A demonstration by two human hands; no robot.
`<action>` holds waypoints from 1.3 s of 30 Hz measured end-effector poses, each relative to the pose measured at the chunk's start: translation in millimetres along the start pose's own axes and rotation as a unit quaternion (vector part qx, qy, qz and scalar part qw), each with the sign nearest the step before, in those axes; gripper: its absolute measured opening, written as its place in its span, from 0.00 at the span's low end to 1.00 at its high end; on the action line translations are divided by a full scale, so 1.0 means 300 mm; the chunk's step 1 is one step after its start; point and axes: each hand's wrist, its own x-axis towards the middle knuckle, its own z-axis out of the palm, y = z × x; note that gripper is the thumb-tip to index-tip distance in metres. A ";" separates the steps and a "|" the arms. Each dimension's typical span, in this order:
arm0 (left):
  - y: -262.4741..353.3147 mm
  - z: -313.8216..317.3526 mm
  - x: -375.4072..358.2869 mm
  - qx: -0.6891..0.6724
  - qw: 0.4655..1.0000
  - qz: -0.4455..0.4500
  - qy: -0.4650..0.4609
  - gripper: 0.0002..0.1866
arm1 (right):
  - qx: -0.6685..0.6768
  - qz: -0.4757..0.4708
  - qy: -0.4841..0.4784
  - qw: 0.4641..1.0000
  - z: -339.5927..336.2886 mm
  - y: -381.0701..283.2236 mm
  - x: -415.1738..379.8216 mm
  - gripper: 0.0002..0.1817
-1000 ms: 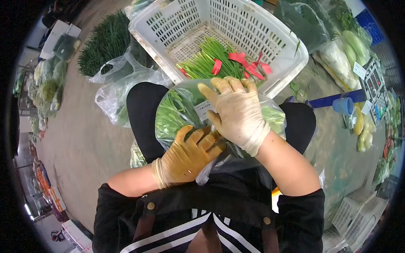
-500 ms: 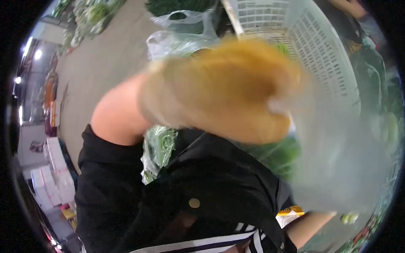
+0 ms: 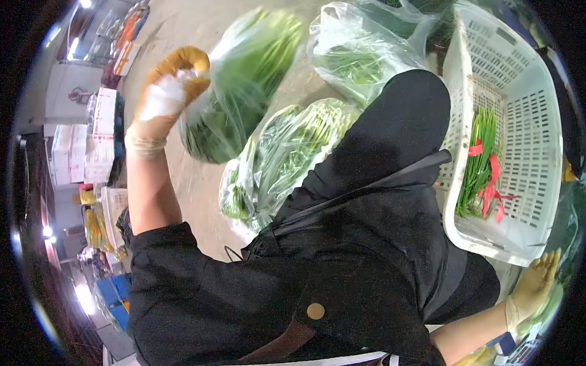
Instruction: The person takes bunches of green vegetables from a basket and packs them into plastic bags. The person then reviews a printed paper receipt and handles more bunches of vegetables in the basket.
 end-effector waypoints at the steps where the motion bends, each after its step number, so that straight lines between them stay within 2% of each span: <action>1: -0.084 -0.012 -0.020 0.006 0.999 -0.033 -0.021 0.12 | 0.197 0.097 -0.207 0.953 -0.119 0.011 0.127 0.27; 2: -0.175 -0.013 -0.059 0.014 0.996 -0.080 -0.039 0.15 | 0.068 0.014 -0.158 0.985 -0.033 0.001 0.061 0.30; 3: -0.275 -0.003 -0.089 0.021 0.991 -0.120 -0.062 0.18 | -0.072 -0.052 -0.088 0.992 0.072 -0.010 -0.015 0.34; 4: -0.365 0.023 -0.155 0.008 0.986 -0.157 -0.060 0.24 | -0.060 -0.047 -0.078 0.994 0.104 -0.010 -0.031 0.34; 5: -0.451 0.067 -0.214 0.070 0.982 -0.139 -0.109 0.28 | -0.049 -0.048 -0.057 0.996 0.084 -0.031 -0.041 0.33; 6: -0.480 0.114 -0.241 0.134 0.948 -0.197 -0.209 0.29 | 0.006 -0.032 -0.099 0.995 0.000 -0.033 -0.022 0.34; 7: -0.582 0.185 -0.321 0.214 0.915 -0.248 -0.234 0.30 | -0.018 -0.058 -0.102 0.993 -0.090 -0.048 -0.019 0.32; 8: -0.630 0.264 -0.356 0.280 0.851 -0.289 -0.337 0.35 | 0.021 -0.085 -0.152 0.984 -0.203 -0.044 -0.022 0.30; 9: -0.715 0.332 -0.414 0.256 0.796 -0.359 -0.415 0.37 | 0.005 -0.099 -0.012 0.995 -0.159 -0.052 -0.127 0.26; 10: -1.031 0.372 -0.548 0.204 0.822 -0.256 -0.466 0.28 | 0.005 -0.124 -0.051 0.991 -0.251 -0.055 -0.157 0.24; 11: -1.285 0.421 -0.663 0.145 0.837 -0.149 -0.506 0.21 | -0.011 -0.107 0.046 0.993 -0.263 -0.077 -0.228 0.21; 12: -1.202 0.435 -0.601 0.163 0.798 -0.206 -0.542 0.20 | 0.007 -0.117 0.096 0.988 -0.314 -0.073 -0.272 0.19; 14: -1.121 0.468 -0.479 0.178 0.768 -0.269 -0.553 0.19 | -0.028 -0.134 0.198 0.971 -0.436 -0.046 -0.366 0.17; 15: -1.129 0.452 -0.430 0.181 0.767 -0.282 -0.547 0.18 | -0.053 -0.114 0.222 0.967 -0.563 -0.003 -0.452 0.16; 16: -1.125 0.458 -0.356 0.182 0.766 -0.294 -0.541 0.17 | -0.053 -0.074 0.290 0.953 -0.594 0.033 -0.527 0.15; 19: -1.086 0.416 -0.082 0.179 0.791 -0.314 -0.494 0.15 | -0.010 0.019 0.411 0.911 -0.801 0.188 -0.757 0.14; 21: -1.024 0.408 0.139 0.164 0.815 -0.313 -0.459 0.14 | -0.132 0.088 0.485 0.860 -0.851 0.272 -0.972 0.12; 22: -1.002 0.413 0.258 0.154 0.832 -0.303 -0.437 0.13 | -0.218 0.125 0.522 0.815 -0.956 0.394 -1.093 0.14; 24: -0.933 0.453 0.516 0.120 0.863 -0.274 -0.408 0.12 | -0.403 0.203 0.545 0.706 -1.004 0.506 -1.353 0.17; 26: -0.825 0.552 0.772 0.089 0.886 -0.244 -0.385 0.11 | -0.361 0.309 0.587 0.655 -1.041 0.616 -1.592 0.22; 27: -0.732 0.611 0.866 0.119 0.890 -0.277 -0.342 0.08 | -0.328 0.356 0.599 0.638 -1.066 0.683 -1.707 0.23; 29: -0.520 0.681 0.991 0.119 0.910 -0.208 -0.339 0.09 | -0.145 0.403 0.618 0.659 -1.022 0.739 -1.844 0.23; 30: -0.383 0.755 1.001 0.120 0.922 -0.190 -0.316 0.09 | -0.120 0.420 0.588 0.681 -1.016 0.822 -1.906 0.24; 32: -0.230 0.873 1.032 0.112 0.938 -0.143 -0.297 0.10 | -0.279 0.379 0.551 0.689 -0.979 1.060 -1.985 0.31; 33: -0.191 0.932 1.075 0.103 0.941 -0.114 -0.301 0.10 | -0.367 0.504 0.489 0.610 -0.923 1.068 -1.943 0.43; 34: -0.130 0.955 1.062 0.089 0.936 -0.083 -0.331 0.11 | -0.392 0.436 0.550 0.595 -0.881 1.163 -1.923 0.50; 36: 0.122 1.007 0.911 0.074 0.929 -0.032 -0.361 0.13 | -0.264 0.391 0.644 0.602 -0.838 1.295 -1.869 0.50; 37: 0.182 1.016 0.876 0.073 0.930 -0.012 -0.360 0.14 | -0.200 0.373 0.666 0.614 -0.817 1.286 -1.836 0.48; 38: 0.146 1.050 0.947 0.032 0.928 0.021 -0.371 0.18 | -0.137 0.352 0.684 0.624 -0.799 1.275 -1.799 0.46; 39: 0.191 1.051 0.905 0.029 0.929 0.022 -0.367 0.18 | -0.102 0.327 0.673 0.655 -0.715 1.113 -1.729 0.39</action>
